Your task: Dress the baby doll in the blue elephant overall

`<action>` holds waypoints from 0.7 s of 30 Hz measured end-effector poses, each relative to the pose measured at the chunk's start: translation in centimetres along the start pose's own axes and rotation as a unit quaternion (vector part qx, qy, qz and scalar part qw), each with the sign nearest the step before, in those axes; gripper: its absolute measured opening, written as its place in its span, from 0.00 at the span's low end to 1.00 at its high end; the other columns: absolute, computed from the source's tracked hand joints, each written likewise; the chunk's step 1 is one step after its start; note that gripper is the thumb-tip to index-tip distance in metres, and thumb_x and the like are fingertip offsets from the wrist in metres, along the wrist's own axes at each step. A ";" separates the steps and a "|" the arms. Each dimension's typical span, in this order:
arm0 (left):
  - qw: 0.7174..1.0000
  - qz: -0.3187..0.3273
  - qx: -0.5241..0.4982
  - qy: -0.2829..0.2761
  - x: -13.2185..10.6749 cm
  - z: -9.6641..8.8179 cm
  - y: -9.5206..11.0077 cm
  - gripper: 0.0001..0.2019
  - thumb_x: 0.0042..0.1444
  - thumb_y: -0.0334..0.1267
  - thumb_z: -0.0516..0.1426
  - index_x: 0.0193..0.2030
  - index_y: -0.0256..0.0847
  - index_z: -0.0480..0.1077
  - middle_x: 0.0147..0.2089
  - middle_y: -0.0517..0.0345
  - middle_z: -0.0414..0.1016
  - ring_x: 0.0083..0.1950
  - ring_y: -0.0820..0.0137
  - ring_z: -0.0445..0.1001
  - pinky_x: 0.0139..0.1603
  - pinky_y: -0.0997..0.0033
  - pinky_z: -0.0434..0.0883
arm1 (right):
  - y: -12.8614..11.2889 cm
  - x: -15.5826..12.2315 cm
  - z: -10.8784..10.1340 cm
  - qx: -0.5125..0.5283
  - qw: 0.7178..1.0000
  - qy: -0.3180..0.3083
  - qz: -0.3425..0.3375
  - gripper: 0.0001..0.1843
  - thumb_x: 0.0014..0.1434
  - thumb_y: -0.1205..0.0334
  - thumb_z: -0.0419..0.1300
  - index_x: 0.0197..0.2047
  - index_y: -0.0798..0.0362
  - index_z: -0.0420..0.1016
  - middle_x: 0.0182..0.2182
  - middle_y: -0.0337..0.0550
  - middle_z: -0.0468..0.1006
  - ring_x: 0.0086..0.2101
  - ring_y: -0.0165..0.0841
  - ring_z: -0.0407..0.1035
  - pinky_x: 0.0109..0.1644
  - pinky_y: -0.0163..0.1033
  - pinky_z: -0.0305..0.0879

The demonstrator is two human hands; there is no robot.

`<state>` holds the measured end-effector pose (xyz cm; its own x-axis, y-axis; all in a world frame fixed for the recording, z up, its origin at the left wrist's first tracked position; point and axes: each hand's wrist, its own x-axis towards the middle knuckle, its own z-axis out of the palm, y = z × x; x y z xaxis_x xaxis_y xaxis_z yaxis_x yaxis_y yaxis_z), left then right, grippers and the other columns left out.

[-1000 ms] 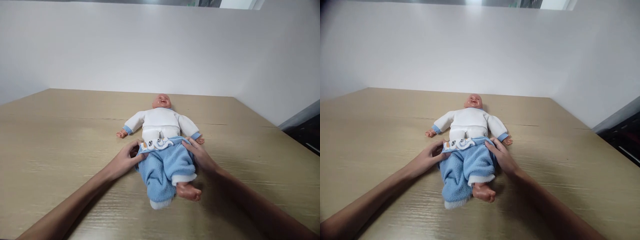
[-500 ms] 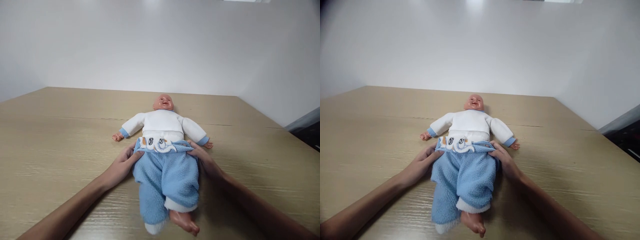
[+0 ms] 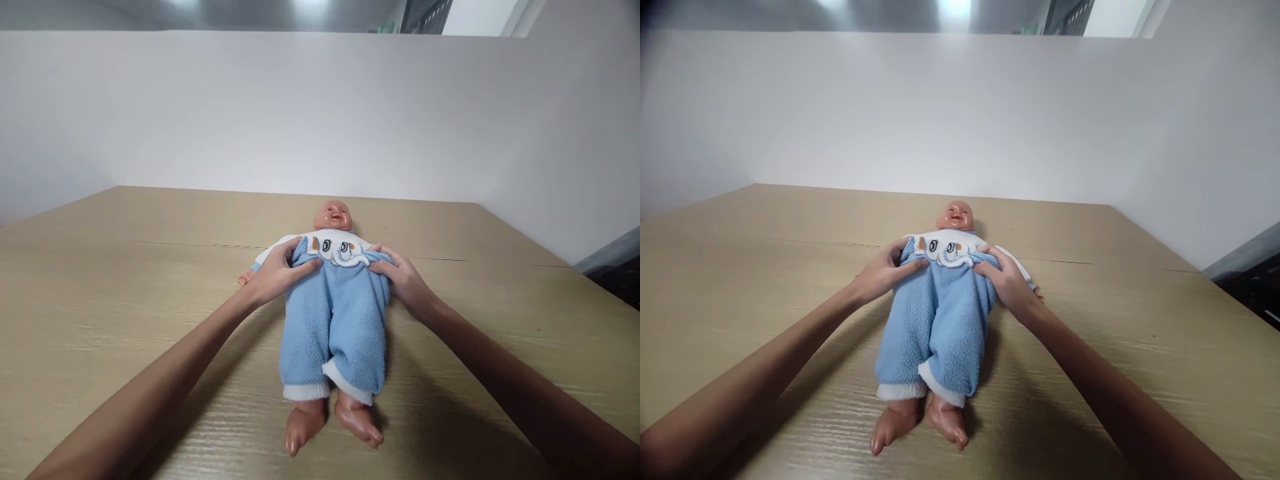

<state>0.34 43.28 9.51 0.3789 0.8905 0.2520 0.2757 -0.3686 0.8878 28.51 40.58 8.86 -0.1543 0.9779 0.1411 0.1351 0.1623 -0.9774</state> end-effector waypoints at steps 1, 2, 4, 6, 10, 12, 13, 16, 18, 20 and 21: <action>1.000 -0.003 0.009 0.006 0.3 -0.1 -0.5 0.21 0.64 0.54 0.65 0.53 0.40 0.76 0.47 0.55 0.78 0.48 0.61 0.74 0.46 0.67 0.69 | 0.7 0.4 -0.1 0.000 1.000 -0.002 0.016 0.10 0.61 0.53 0.66 0.41 0.48 0.75 0.33 0.35 0.68 0.36 0.34 0.61 0.42 0.39 0.57; 1.000 -0.011 0.019 0.013 0.5 -0.2 -1.0 0.21 0.63 0.55 0.66 0.51 0.40 0.76 0.45 0.56 0.77 0.46 0.62 0.73 0.44 0.68 0.68 | 1.4 0.6 -0.2 -0.002 1.000 -0.005 0.028 0.11 0.62 0.51 0.66 0.41 0.49 0.75 0.34 0.36 0.70 0.37 0.35 0.62 0.42 0.40 0.58; 0.999 -0.032 0.030 0.022 0.2 -0.5 -2.3 0.20 0.62 0.56 0.67 0.46 0.40 0.76 0.40 0.59 0.73 0.41 0.65 0.70 0.41 0.69 0.65 | 2.9 0.3 -0.3 -0.016 0.999 -0.006 0.038 0.14 0.63 0.47 0.66 0.39 0.49 0.74 0.34 0.36 0.71 0.38 0.36 0.64 0.44 0.40 0.60; 0.998 -0.056 0.011 0.010 -0.7 -0.9 -3.5 0.20 0.63 0.57 0.66 0.42 0.40 0.75 0.38 0.60 0.71 0.39 0.67 0.67 0.39 0.69 0.63 | 4.0 -0.7 -0.2 -0.031 0.999 -0.001 0.039 0.17 0.66 0.43 0.65 0.36 0.48 0.73 0.33 0.37 0.72 0.39 0.37 0.65 0.47 0.42 0.63; 0.971 -0.139 -0.194 -0.015 -2.6 -1.3 -5.2 0.17 0.66 0.55 0.64 0.43 0.41 0.76 0.39 0.58 0.72 0.40 0.67 0.69 0.40 0.69 0.64 | 5.2 -2.5 0.2 0.006 0.999 -0.004 0.052 0.17 0.67 0.40 0.64 0.40 0.46 0.77 0.43 0.41 0.79 0.50 0.44 0.71 0.61 0.49 0.66; 0.937 -0.174 -0.302 -0.012 -3.1 -1.2 -5.8 0.15 0.66 0.52 0.65 0.46 0.42 0.77 0.41 0.56 0.75 0.43 0.65 0.72 0.45 0.68 0.68 | 5.5 -2.8 0.4 0.066 0.995 -0.014 0.069 0.18 0.68 0.41 0.65 0.49 0.44 0.80 0.50 0.42 0.81 0.55 0.45 0.72 0.68 0.52 0.63; 0.924 -0.185 -0.333 -0.014 -3.2 -1.1 -6.0 0.15 0.66 0.51 0.65 0.48 0.42 0.78 0.43 0.55 0.77 0.46 0.64 0.74 0.49 0.66 0.70 | 5.7 -2.8 0.6 0.100 0.992 -0.018 0.076 0.19 0.68 0.42 0.65 0.53 0.44 0.80 0.52 0.41 0.81 0.57 0.45 0.72 0.70 0.52 0.62; 0.911 -0.202 -0.359 -0.034 -3.1 -0.7 -6.4 0.17 0.67 0.50 0.65 0.54 0.42 0.79 0.49 0.50 0.81 0.51 0.60 0.77 0.56 0.64 0.72 | 6.3 -2.5 0.8 0.188 0.977 -0.031 0.091 0.21 0.67 0.44 0.67 0.59 0.43 0.78 0.54 0.41 0.82 0.56 0.43 0.74 0.70 0.51 0.64; 0.914 -0.202 -0.349 -0.047 -2.9 -0.7 -6.4 0.18 0.67 0.51 0.65 0.55 0.42 0.79 0.50 0.49 0.81 0.51 0.60 0.78 0.56 0.63 0.72 | 6.5 -2.4 0.9 0.219 0.970 -0.042 0.100 0.21 0.68 0.44 0.66 0.59 0.42 0.77 0.51 0.41 0.82 0.52 0.43 0.75 0.65 0.50 0.69; 0.928 -0.182 -0.322 -0.053 -2.8 -0.8 -6.1 0.18 0.67 0.52 0.64 0.55 0.42 0.79 0.51 0.50 0.81 0.51 0.60 0.77 0.55 0.64 0.72 | 6.4 -2.5 0.8 0.209 0.972 -0.051 0.097 0.19 0.69 0.43 0.64 0.57 0.43 0.76 0.46 0.41 0.81 0.46 0.41 0.75 0.57 0.49 0.71; 0.940 -0.164 -0.295 -0.051 -2.8 -0.8 -5.9 0.17 0.67 0.52 0.64 0.54 0.42 0.78 0.50 0.51 0.80 0.51 0.60 0.77 0.54 0.65 0.71 | 6.1 -2.6 0.8 0.179 0.979 -0.049 0.084 0.17 0.69 0.43 0.64 0.54 0.43 0.76 0.43 0.40 0.80 0.43 0.40 0.74 0.53 0.48 0.71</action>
<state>-3.07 43.15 3.92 0.4502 0.8890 -0.0835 -0.1340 0.1597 0.9780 29.00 38.94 2.39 -0.2550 0.9666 -0.0243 -0.1832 -0.0730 -0.9804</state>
